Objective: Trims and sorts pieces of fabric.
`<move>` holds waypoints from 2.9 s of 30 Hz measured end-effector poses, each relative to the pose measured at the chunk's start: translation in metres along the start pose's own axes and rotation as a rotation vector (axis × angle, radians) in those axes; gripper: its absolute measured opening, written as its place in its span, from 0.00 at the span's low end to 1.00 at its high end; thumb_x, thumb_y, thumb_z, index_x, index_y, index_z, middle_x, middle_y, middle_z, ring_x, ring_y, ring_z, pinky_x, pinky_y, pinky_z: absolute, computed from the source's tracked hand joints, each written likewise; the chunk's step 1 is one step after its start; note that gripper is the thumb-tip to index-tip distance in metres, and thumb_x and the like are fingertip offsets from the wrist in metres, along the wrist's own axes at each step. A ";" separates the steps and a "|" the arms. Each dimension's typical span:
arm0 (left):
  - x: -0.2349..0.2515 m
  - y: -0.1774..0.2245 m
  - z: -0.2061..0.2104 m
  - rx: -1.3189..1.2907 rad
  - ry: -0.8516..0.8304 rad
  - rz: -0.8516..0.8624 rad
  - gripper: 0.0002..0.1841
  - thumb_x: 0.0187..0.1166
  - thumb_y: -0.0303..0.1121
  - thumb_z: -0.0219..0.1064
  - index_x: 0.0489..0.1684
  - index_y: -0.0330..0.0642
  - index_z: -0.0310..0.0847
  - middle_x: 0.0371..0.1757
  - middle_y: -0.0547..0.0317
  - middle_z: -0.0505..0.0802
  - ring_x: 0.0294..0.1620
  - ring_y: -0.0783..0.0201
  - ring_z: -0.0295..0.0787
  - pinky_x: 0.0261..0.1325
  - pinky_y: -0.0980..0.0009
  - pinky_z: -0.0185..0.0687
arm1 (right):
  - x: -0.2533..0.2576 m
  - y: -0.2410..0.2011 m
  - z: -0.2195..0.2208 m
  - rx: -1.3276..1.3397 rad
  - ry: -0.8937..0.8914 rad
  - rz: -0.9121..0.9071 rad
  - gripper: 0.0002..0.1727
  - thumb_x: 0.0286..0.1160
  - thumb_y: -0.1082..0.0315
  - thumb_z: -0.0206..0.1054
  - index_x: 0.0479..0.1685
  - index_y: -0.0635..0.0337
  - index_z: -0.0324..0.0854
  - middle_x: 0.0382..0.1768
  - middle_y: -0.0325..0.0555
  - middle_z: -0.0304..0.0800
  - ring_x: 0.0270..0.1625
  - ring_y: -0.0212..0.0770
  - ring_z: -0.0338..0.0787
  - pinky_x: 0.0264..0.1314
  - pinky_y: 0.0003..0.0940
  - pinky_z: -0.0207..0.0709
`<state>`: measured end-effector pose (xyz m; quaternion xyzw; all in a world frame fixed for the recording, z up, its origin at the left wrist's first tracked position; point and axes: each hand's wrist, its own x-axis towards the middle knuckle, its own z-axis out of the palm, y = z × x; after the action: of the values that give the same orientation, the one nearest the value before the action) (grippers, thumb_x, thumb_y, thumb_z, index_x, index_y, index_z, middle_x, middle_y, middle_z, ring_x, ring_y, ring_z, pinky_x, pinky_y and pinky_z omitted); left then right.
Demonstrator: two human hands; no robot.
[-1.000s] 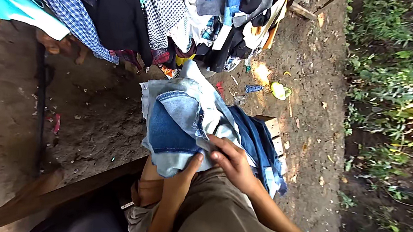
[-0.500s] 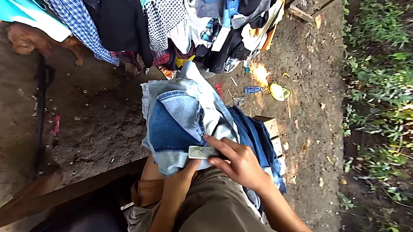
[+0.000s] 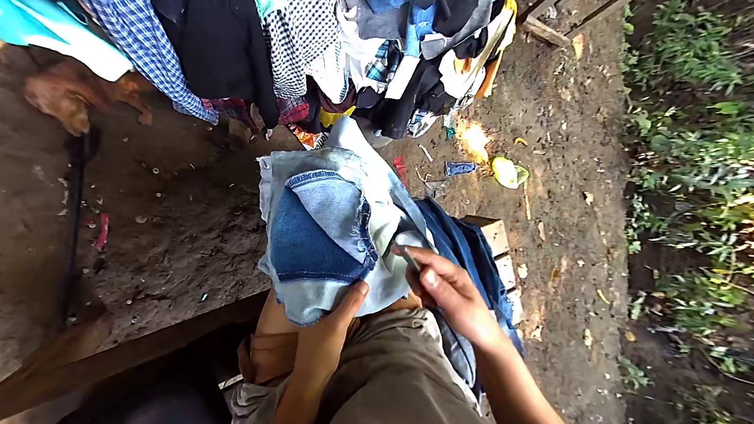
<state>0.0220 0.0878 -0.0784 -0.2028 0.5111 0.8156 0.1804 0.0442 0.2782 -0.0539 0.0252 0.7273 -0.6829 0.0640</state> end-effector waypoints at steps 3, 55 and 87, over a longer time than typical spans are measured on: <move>-0.003 0.002 0.003 0.011 0.003 0.010 0.17 0.63 0.16 0.75 0.52 0.34 0.83 0.43 0.64 0.96 0.50 0.73 0.93 0.60 0.71 0.90 | -0.003 -0.002 0.009 -0.459 0.000 -0.258 0.27 0.88 0.48 0.57 0.73 0.57 0.81 0.40 0.42 0.89 0.37 0.25 0.83 0.42 0.20 0.80; 0.006 0.000 0.013 -0.103 -0.021 0.093 0.17 0.62 0.14 0.75 0.51 0.29 0.83 0.44 0.57 0.96 0.50 0.68 0.94 0.62 0.68 0.91 | 0.017 0.006 0.003 -0.203 0.130 -0.235 0.34 0.81 0.39 0.62 0.70 0.60 0.82 0.36 0.25 0.85 0.33 0.12 0.74 0.36 0.11 0.70; 0.005 0.004 0.011 0.025 -0.067 0.078 0.16 0.66 0.17 0.75 0.52 0.29 0.84 0.46 0.58 0.96 0.53 0.69 0.93 0.64 0.68 0.89 | -0.010 0.020 0.014 -0.557 0.111 -0.128 0.35 0.91 0.41 0.44 0.70 0.65 0.77 0.38 0.45 0.88 0.35 0.27 0.84 0.41 0.26 0.82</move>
<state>0.0143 0.0963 -0.0734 -0.1528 0.5225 0.8218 0.1682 0.0578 0.2658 -0.0729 -0.0018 0.8893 -0.4571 -0.0146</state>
